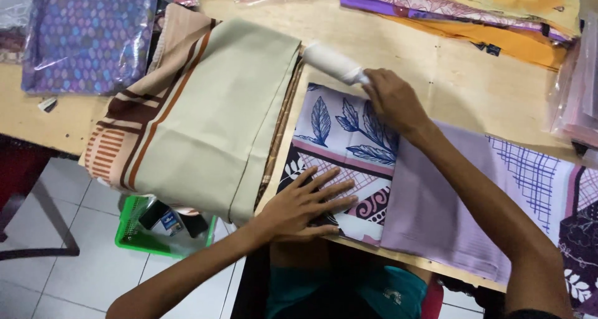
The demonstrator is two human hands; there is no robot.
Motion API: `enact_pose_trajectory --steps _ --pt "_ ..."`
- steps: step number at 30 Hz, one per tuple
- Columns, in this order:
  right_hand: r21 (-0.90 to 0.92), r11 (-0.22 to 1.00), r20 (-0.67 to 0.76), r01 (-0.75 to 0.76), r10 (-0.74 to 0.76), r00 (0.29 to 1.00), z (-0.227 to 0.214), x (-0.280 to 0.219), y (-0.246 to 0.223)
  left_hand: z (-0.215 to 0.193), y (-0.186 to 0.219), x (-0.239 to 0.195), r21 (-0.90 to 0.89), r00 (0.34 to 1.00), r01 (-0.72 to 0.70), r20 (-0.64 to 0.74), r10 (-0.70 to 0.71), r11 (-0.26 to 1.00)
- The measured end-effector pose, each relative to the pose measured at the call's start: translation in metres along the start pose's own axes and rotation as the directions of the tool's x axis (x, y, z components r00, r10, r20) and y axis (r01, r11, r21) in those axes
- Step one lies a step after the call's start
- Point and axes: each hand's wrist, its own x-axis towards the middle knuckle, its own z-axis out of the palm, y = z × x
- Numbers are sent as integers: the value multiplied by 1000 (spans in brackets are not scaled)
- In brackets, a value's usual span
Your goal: The person uses a white cylindrical roller to smooth and roll a piece of patterned fabric on a wooden table. They repeatedly roll the fabric back and forth, then fold it and continue rolling to create a tight roll.
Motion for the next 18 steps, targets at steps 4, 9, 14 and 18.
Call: enact_pose_trajectory --steps 4,9,14,18 --pt "85 996 -17 -7 8 1000 -53 -19 -41 -46 -10 7 -580 900 -177 -423 -108 795" --pt "55 991 41 119 -121 992 -12 -60 -59 -109 -77 63 -160 830 -118 -558 9 980" --pt "-36 987 87 156 -152 985 13 -87 -89 -42 -167 133 -216 976 216 81 -203 952" --pt "-31 968 54 249 -247 967 -2 -122 -134 -43 -162 133 -82 921 319 262 -288 944"
